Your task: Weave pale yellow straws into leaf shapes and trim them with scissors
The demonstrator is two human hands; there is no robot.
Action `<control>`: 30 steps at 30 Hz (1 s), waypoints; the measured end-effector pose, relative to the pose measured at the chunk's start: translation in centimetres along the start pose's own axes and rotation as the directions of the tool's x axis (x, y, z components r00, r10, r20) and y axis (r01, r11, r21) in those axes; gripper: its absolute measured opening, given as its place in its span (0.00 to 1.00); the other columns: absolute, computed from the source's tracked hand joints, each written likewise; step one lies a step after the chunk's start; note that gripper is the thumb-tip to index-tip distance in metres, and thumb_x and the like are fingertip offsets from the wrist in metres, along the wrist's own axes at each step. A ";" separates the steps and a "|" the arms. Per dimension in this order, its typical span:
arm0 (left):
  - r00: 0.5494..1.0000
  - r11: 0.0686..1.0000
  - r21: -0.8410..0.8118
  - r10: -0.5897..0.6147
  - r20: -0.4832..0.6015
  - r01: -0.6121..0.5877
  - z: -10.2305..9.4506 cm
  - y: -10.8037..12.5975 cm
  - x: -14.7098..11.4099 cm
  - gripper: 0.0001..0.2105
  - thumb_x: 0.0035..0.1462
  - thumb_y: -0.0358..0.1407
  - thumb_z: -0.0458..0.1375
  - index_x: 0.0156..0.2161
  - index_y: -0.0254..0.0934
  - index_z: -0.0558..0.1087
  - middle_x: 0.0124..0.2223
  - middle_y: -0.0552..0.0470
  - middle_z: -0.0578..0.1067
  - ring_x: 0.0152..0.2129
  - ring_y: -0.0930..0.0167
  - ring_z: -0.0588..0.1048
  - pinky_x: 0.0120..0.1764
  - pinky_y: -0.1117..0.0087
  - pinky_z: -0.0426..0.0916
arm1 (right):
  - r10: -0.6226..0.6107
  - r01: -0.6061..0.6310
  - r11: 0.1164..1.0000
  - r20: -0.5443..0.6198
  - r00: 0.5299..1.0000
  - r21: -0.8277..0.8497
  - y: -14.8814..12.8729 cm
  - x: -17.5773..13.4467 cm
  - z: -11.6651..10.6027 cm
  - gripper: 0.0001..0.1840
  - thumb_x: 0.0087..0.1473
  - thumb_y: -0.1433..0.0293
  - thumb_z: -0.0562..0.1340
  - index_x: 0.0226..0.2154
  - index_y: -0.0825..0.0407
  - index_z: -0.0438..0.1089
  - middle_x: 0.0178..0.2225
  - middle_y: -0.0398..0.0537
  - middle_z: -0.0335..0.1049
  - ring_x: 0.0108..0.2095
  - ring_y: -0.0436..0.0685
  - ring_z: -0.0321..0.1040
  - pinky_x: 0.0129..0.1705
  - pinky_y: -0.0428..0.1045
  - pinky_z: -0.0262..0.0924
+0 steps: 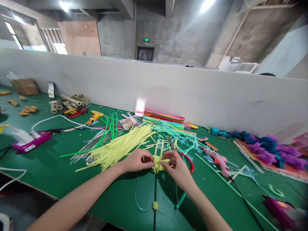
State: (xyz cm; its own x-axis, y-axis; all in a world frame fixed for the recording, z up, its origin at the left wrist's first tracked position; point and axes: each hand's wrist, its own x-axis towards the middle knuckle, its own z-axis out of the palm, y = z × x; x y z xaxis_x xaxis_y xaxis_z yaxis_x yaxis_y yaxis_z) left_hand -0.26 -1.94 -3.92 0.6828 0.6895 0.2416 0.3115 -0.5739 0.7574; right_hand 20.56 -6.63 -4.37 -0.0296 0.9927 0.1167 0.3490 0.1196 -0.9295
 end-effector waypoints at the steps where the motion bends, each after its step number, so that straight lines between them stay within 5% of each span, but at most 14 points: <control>1: 1.000 1.000 0.001 0.000 -0.004 0.000 0.0 0.0 0.0 0.12 0.55 0.42 0.58 0.32 0.33 0.76 0.29 0.52 0.74 0.25 0.75 0.68 0.29 0.76 0.60 | 0.006 -0.007 1.000 0.016 1.000 0.017 0.0 0.0 0.0 0.17 0.47 0.62 0.64 0.39 0.50 0.61 0.35 0.47 0.73 0.28 0.53 0.70 0.29 0.48 0.64; 9: 0.999 0.999 0.040 0.035 -0.016 -0.034 0.1 -0.2 -0.1 0.11 0.56 0.41 0.58 0.34 0.34 0.76 0.29 0.52 0.72 0.25 0.74 0.68 0.30 0.76 0.60 | 0.037 -0.036 0.999 0.128 0.991 -0.011 -0.2 -0.4 0.3 0.13 0.51 0.61 0.62 0.38 0.51 0.67 0.29 0.45 0.73 0.25 0.53 0.70 0.23 0.46 0.62; 18: 0.999 0.996 0.068 0.054 0.002 -0.053 0.2 -0.3 -0.1 0.11 0.56 0.41 0.58 0.34 0.35 0.77 0.29 0.52 0.72 0.27 0.74 0.69 0.31 0.76 0.60 | 0.017 0.001 0.997 0.223 0.975 -0.083 -0.9 -0.7 0.4 0.09 0.53 0.62 0.59 0.32 0.50 0.69 0.27 0.44 0.73 0.29 0.54 0.72 0.29 0.47 0.65; 30: 0.987 0.975 0.158 0.153 0.044 -0.158 0.1 0.2 -0.4 0.08 0.57 0.37 0.58 0.36 0.36 0.77 0.33 0.50 0.73 0.29 0.73 0.71 0.33 0.75 0.61 | 0.012 -0.007 0.999 0.161 0.987 -0.033 0.3 -0.4 0.6 0.08 0.52 0.63 0.60 0.30 0.50 0.67 0.26 0.44 0.73 0.25 0.55 0.72 0.27 0.48 0.64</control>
State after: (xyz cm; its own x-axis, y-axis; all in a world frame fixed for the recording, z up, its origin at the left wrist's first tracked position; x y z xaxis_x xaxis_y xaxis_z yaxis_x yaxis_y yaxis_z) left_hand -0.40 -2.38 -3.92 0.7509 0.5733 0.3279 0.2996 -0.7381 0.6045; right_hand 20.08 -7.02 -4.89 -0.1753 0.9834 0.0476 0.3795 0.1121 -0.9184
